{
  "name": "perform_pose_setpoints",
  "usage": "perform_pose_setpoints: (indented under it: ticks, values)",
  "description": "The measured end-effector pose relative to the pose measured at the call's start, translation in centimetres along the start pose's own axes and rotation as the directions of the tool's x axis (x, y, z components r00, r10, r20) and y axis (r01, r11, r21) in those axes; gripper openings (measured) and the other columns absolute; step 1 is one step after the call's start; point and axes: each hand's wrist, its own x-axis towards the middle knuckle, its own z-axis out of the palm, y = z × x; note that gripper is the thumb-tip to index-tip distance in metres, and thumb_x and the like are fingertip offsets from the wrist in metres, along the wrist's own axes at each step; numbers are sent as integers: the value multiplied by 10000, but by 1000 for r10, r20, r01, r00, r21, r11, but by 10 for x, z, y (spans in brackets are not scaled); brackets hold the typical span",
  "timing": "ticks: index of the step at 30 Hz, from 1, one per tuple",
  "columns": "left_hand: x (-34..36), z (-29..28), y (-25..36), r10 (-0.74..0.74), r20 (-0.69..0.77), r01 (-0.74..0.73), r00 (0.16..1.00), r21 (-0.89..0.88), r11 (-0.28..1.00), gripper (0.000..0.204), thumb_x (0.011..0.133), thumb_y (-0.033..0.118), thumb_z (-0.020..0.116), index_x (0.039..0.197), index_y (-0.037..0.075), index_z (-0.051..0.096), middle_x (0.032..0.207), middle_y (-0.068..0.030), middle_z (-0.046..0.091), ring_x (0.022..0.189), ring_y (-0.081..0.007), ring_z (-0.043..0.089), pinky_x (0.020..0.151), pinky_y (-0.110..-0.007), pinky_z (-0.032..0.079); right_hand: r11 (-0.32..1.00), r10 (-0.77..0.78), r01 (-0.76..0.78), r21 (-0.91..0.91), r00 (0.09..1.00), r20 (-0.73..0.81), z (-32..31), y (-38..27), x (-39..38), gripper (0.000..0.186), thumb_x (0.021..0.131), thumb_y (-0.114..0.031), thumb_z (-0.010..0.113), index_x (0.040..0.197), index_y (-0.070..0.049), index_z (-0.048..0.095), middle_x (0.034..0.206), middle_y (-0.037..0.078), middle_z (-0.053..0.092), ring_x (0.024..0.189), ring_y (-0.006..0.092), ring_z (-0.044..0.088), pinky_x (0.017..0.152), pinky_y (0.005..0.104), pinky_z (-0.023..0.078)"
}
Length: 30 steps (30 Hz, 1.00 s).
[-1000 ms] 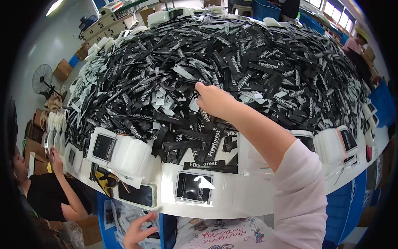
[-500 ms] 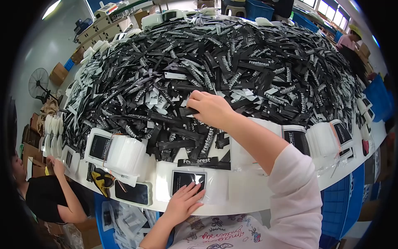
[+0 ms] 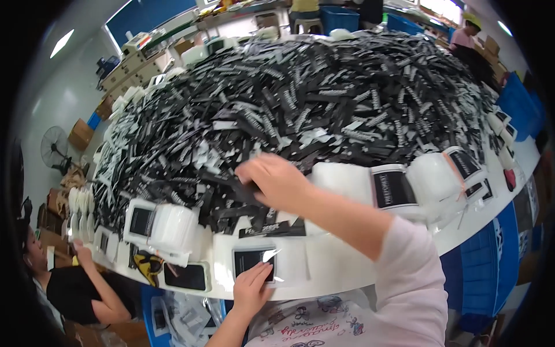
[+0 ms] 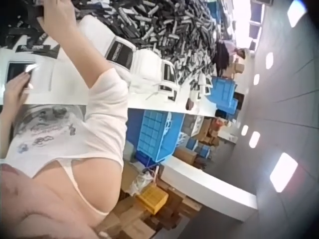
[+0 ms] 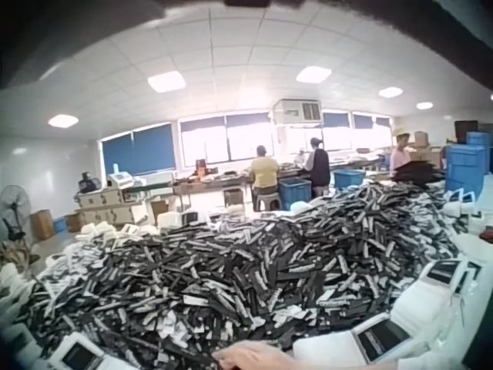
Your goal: Packaging food sachets into clear plastic bags at a circular sorting station.
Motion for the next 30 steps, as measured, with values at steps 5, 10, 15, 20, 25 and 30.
perform_pose_setpoints:
  ticks: [5, 10, 15, 20, 25, 30]
  values:
    - [-3, -9, -6, -55, 47, 56, 997, -36, 998, 462, 571, 55, 601, 1031, 42, 555, 823, -111, 549, 740, -284, 516, 683, -381, 416, 947, 205, 13, 321, 745, -635, 8, -53, -136, 194, 734, 25, 603, 875, -49, 492, 690, 92, 538, 503, 175, 483, 491, 282, 391]
    - [16, -27, 15, 21, -72, -34, 997, -174, 984, 319, 747, 68, 528, 1055, -14, 534, 682, -132, 473, 633, -291, 456, 576, -355, 369, 795, 607, -520, 313, 675, -420, 17, -78, -220, 141, 798, -82, 576, 888, -36, 477, 671, 95, 512, 490, 208, 460, 516, 311, 392]
    - [21, -17, 23, 9, -186, -25, 982, -84, 996, 261, 742, 41, 508, 995, -3, 553, 638, -106, 446, 594, -285, 418, 550, -374, 336, 256, 964, -899, 355, 208, -168, 15, -84, -200, 347, 849, -327, 514, 877, 17, 483, 711, 125, 532, 542, 205, 474, 512, 313, 375]
    - [15, 3, 40, -117, 177, 132, 977, -72, 989, 83, 733, 55, 538, 711, 19, 466, 614, -142, 420, 596, -333, 410, 551, -391, 333, 48, 938, -812, 582, 237, 252, 26, -104, -182, 520, 784, -373, 587, 1151, -31, 449, 885, 123, 589, 703, 226, 561, 656, 324, 444]
    - [12, -5, 36, 177, -29, -174, 984, 65, 983, 727, 643, 262, 721, 1221, 3, 365, 1161, -248, 405, 1026, -394, 426, 832, -465, 365, 268, 864, -843, 466, 425, 271, 20, -125, -170, 565, 756, -304, 609, 1221, -65, 392, 1024, 129, 593, 951, 251, 571, 809, 321, 435]
    - [30, -20, 40, 201, 219, -209, 955, 14, 978, 1008, 611, 523, 702, 1295, -49, 232, 1263, -244, 305, 1124, -402, 340, 891, -487, 308, 499, 826, -838, 221, 537, 172, 16, -135, -155, 246, 680, -241, 609, 870, -84, 613, 763, 167, 604, 719, 331, 584, 628, 378, 464]
